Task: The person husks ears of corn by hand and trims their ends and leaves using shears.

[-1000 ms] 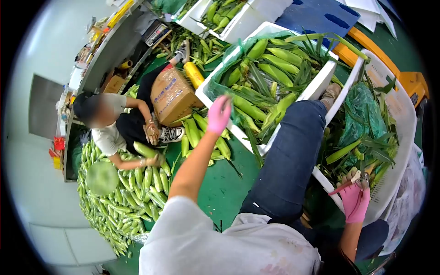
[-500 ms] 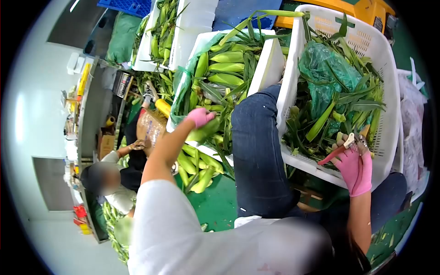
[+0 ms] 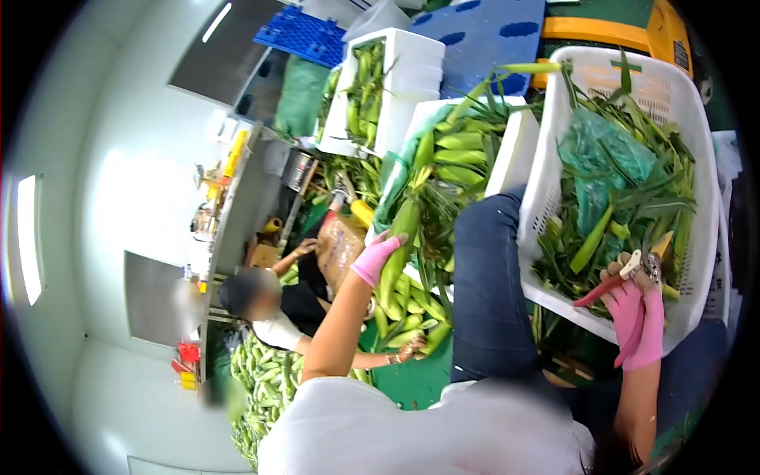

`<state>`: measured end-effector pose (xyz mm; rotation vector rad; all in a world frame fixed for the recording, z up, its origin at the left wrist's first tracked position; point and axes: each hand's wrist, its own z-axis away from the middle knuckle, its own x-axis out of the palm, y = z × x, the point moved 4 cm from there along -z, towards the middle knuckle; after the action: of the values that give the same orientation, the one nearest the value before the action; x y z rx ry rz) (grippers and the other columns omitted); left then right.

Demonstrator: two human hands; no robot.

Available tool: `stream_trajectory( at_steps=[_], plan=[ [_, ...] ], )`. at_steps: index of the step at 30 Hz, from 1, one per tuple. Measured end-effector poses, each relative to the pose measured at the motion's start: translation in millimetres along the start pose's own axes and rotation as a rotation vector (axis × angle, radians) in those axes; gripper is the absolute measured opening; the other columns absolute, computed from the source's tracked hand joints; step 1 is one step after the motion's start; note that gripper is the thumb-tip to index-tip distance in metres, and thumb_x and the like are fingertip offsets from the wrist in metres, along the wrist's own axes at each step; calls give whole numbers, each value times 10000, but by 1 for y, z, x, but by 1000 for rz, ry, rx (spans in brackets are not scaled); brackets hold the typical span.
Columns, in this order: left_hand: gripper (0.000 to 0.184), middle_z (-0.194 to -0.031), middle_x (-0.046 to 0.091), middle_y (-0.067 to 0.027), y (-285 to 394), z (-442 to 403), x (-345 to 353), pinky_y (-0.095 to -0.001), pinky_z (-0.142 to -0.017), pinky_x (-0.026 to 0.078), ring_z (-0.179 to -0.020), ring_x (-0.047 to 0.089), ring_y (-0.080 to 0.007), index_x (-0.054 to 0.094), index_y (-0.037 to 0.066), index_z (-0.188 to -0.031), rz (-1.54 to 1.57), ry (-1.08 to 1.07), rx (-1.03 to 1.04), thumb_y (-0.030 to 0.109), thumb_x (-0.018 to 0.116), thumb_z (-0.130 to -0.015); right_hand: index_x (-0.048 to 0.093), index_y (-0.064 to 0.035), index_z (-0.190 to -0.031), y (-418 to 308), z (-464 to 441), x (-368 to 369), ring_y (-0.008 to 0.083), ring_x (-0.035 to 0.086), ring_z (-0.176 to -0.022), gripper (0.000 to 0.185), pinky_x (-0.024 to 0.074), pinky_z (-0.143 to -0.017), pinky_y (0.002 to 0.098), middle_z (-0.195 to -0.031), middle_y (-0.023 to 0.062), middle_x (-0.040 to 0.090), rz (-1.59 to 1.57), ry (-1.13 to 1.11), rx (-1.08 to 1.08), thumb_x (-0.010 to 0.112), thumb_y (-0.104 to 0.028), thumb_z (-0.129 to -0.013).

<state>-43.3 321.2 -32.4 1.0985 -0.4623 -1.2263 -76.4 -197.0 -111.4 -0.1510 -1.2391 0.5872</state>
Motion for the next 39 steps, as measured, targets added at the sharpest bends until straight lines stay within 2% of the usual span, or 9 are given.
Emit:
stream_trajectory(
  at_steps=[7,10,12,19,23,26,31,35,39],
  plan=[
    [810,-1274,588,-128,56,92,177,-493,-890,592,-1140,607,-268,452,57,-1446,358,-732,174,497,773,-845,454,-31,-1432,9,13,23,248,610,-1178,720,492,-1029,409,-1208,116,631,468,-112,-159,773,-211,-812],
    [769,-1227,591,-117,39,109,249,-384,-934,533,-1141,594,-228,413,9,-1461,184,-749,70,343,760,-861,512,-22,-1363,-15,34,53,297,644,-1017,690,506,-921,399,-1157,151,653,1142,-282,-598,760,-163,-734],
    [724,-1234,588,-123,27,101,278,-331,-1025,459,-1150,574,-212,436,-27,-1407,-166,-649,421,209,811,-834,544,-28,-1309,-27,42,67,349,631,-974,659,505,-878,437,-1098,162,647,1558,-243,-816,759,-184,-706],
    [767,-1224,573,-138,21,138,301,-382,-963,504,-1101,602,-268,447,-14,-1389,-842,-518,993,256,845,-791,535,-18,-1279,-39,-5,12,338,622,-993,626,481,-862,420,-1062,148,634,1670,533,-630,765,-251,-746],
    [670,-1171,610,-147,6,137,296,-397,-874,559,-1032,625,-267,477,33,-1424,-2,-923,-106,386,700,-900,534,-8,-1256,-60,-24,-33,204,642,-773,505,531,-619,339,-914,102,627,505,388,-195,696,-291,-870],
    [552,-1185,638,-152,-4,114,293,-429,-783,581,-986,654,-278,511,59,-1402,517,-995,-507,434,515,-998,533,-22,-1261,-60,16,3,152,589,-749,456,493,-617,278,-890,48,578,529,288,-224,680,-235,-885],
    [636,-1222,633,-132,13,113,304,-403,-823,566,-1005,655,-282,481,80,-1428,620,-1094,-549,510,560,-966,540,1,-1336,-38,33,43,255,644,-924,648,518,-877,371,-1019,142,660,1040,7,-148,766,-217,-769],
    [902,-1290,567,-107,23,120,301,-350,-936,518,-1126,590,-222,320,16,-1534,44,-862,135,394,762,-844,569,0,-1280,-30,22,38,363,650,-975,625,521,-899,434,-1043,196,662,1334,66,-329,781,-253,-748],
    [933,-1447,482,-101,29,140,302,-319,-1106,378,-1300,477,-190,246,-31,-1566,-93,-798,251,260,777,-856,520,3,-1300,-20,16,29,357,583,-1092,723,461,-950,452,-1126,184,611,1671,157,-547,802,-305,-710]
  ],
)
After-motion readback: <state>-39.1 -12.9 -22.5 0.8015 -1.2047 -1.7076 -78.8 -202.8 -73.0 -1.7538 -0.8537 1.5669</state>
